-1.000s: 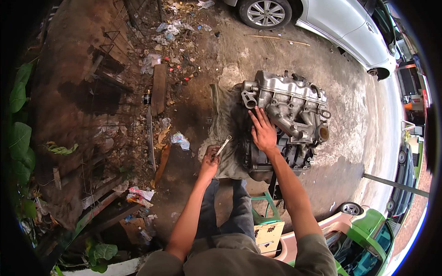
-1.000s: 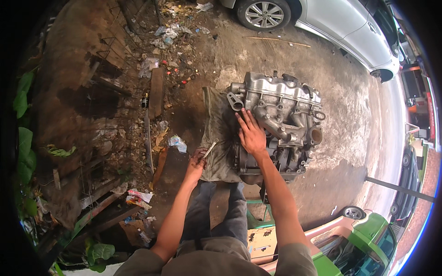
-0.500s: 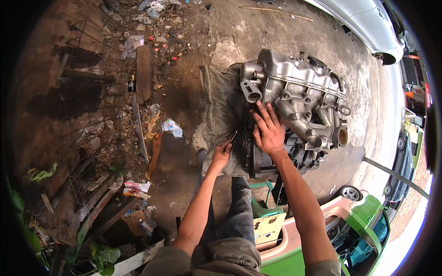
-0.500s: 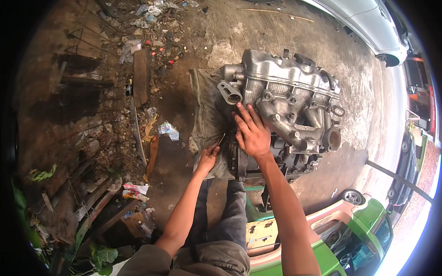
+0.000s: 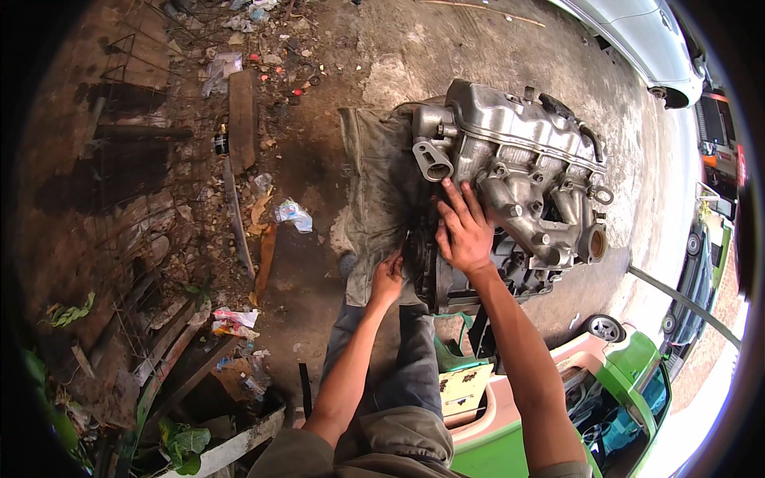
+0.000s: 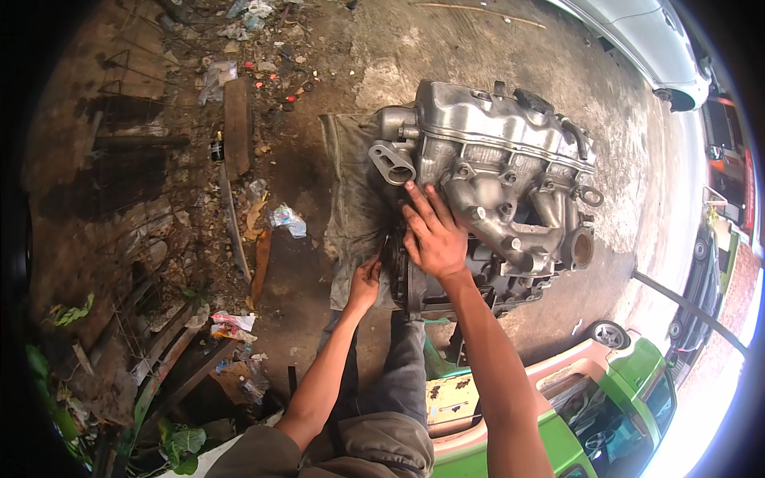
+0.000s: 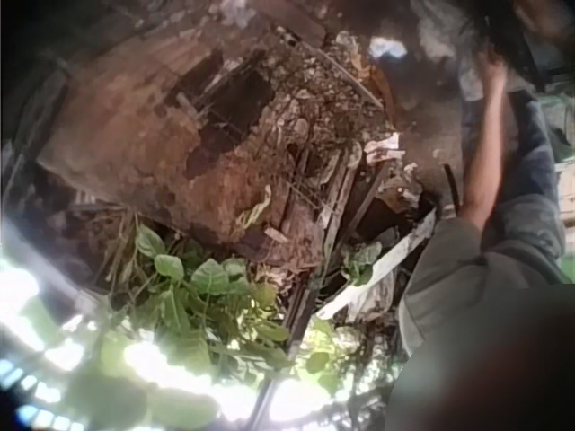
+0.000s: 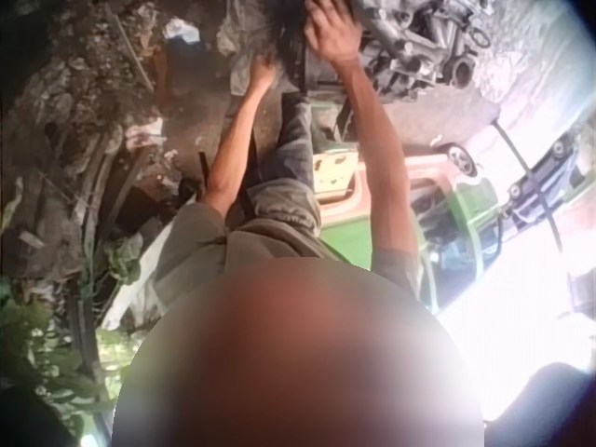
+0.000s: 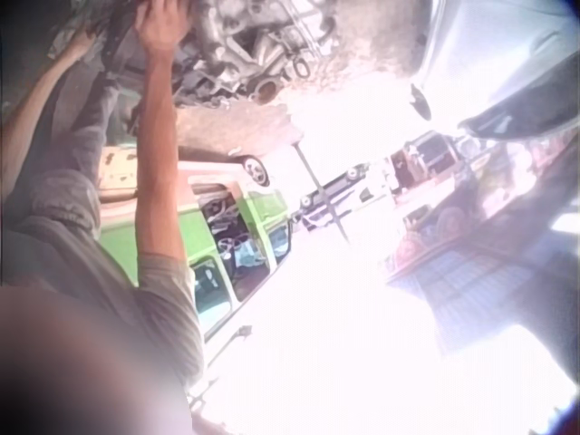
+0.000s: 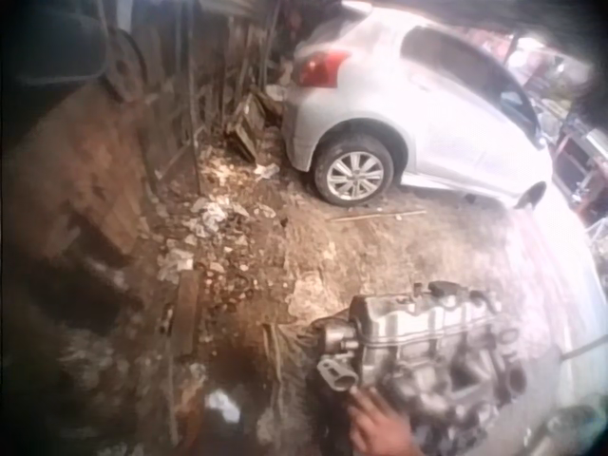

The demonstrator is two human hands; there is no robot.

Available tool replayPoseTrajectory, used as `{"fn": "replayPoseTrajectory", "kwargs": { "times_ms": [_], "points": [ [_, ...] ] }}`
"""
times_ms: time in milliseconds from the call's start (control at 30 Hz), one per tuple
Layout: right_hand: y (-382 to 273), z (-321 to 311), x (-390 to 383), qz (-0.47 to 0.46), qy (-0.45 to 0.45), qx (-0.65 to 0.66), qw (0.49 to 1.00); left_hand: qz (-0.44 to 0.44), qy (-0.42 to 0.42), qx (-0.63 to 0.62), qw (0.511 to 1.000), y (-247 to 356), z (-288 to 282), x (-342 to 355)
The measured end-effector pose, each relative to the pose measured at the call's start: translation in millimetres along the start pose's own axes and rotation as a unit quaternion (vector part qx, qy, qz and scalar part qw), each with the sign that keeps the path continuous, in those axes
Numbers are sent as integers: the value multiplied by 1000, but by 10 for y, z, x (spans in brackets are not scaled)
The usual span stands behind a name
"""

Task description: The person uses a wrench to loosen and remove bolts from a car engine block resting on a tarp. They place the removed bolts on a nearby cardboard box and continue working on the engine.

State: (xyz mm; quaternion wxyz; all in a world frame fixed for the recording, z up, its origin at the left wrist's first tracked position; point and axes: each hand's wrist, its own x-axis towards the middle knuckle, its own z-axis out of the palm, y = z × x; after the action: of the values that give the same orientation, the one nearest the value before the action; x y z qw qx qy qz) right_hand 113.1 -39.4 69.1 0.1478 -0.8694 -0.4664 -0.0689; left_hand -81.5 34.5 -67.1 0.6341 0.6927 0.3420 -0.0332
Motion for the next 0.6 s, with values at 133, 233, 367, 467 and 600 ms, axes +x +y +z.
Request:
{"fn": "replayPoseTrajectory", "kwargs": {
  "times_ms": [133,233,367,467,600],
  "points": [
    [-2,1,-4,5,-5,6,1000,-30,-20,70,997,221,-84,-13],
    [-4,-7,5,6,-8,9,1000,-22,-20,101,994,341,-135,-9],
    [-6,-22,4,7,-12,14,1000,-7,-8,133,991,419,-120,-13],
    [-10,-23,4,10,-14,18,1000,-27,-15,116,993,430,-104,6],
    [-12,-21,13,11,-12,15,1000,-51,-22,71,996,428,-93,32]
  ]
}}
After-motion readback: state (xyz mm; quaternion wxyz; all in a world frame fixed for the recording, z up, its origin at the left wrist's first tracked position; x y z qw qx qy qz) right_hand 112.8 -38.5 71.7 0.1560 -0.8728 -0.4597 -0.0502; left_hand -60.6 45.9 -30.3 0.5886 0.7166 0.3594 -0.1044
